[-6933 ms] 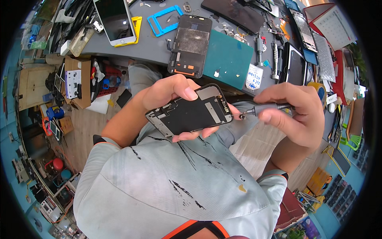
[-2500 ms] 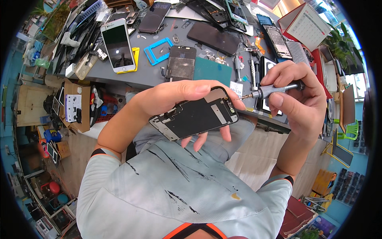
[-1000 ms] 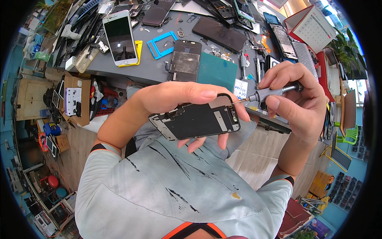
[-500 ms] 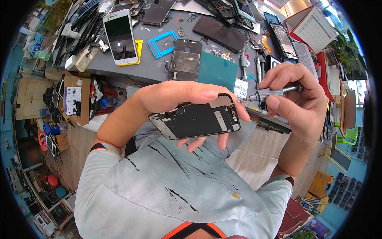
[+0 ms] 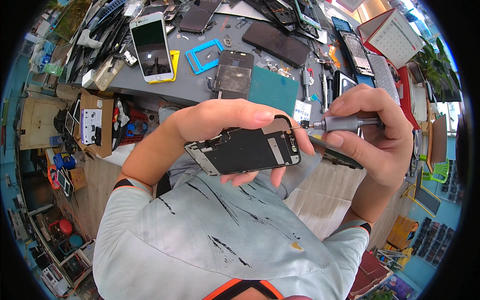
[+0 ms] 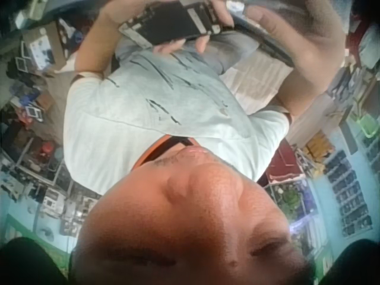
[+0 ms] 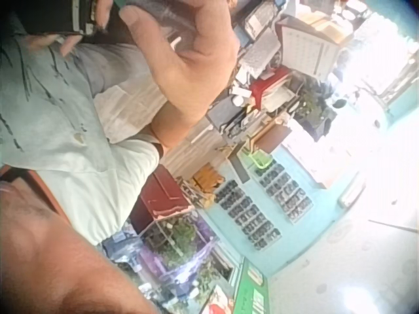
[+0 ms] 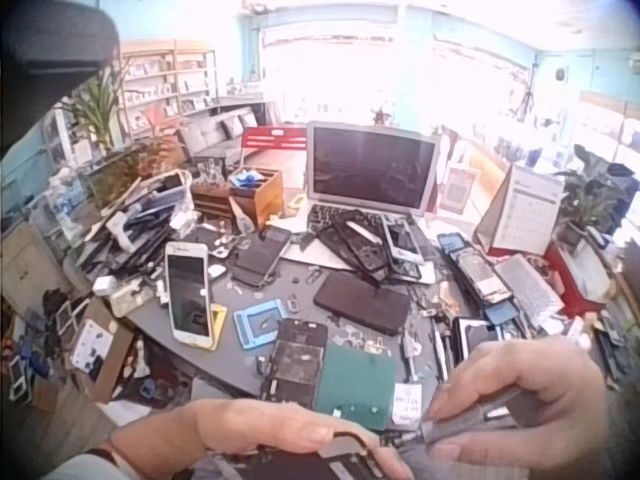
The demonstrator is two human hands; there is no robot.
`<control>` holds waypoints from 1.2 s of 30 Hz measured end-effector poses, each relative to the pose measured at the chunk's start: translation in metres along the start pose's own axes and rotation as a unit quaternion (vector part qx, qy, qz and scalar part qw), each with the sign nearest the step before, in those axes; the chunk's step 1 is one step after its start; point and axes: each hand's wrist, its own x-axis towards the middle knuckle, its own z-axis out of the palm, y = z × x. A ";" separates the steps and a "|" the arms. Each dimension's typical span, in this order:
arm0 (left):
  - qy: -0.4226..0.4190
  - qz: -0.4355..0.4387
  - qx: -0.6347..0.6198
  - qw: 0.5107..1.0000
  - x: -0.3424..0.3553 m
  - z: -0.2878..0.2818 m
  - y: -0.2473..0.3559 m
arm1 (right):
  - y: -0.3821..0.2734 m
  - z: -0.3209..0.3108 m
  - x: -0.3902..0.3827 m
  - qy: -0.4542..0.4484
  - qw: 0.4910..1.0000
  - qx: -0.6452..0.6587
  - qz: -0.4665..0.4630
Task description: The person disassembles and reassembles multiple smartphones at a cluttered workbench. They remove back covers, unscrew internal components, and handle various phone parts and tools. The person works on several devices sequentially, using a screwdriver to remove and install screws.
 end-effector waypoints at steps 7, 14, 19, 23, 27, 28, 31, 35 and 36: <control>0.005 -0.012 -0.023 1.000 -0.001 -0.001 0.001 | 0.000 -0.004 0.002 -0.021 0.995 0.056 0.075; -0.013 -0.014 -0.045 0.999 0.001 -0.005 -0.002 | -0.006 -0.005 0.004 -0.014 0.989 0.065 0.130; -0.011 -0.018 -0.053 0.998 0.002 -0.007 -0.004 | -0.009 -0.017 0.006 -0.059 0.977 0.062 0.194; -0.007 -0.016 -0.062 0.998 0.004 -0.009 -0.004 | -0.009 -0.018 0.006 -0.051 0.980 0.039 0.188; -0.007 -0.011 -0.075 0.997 0.003 -0.010 -0.005 | -0.007 -0.002 0.005 0.014 0.989 0.046 0.138; -0.007 -0.010 -0.079 0.997 0.003 -0.011 -0.005 | -0.008 -0.004 0.007 0.001 0.987 0.040 0.157; -0.005 -0.011 -0.088 0.996 0.004 -0.013 -0.006 | -0.009 -0.011 0.010 -0.019 0.978 0.044 0.205; -0.013 -0.011 -0.090 0.996 0.005 -0.016 -0.007 | 0.005 -0.005 0.006 0.009 0.982 0.066 0.175; -0.014 -0.010 -0.095 0.995 0.005 -0.017 -0.008 | 0.007 -0.004 0.006 0.016 0.987 0.063 0.149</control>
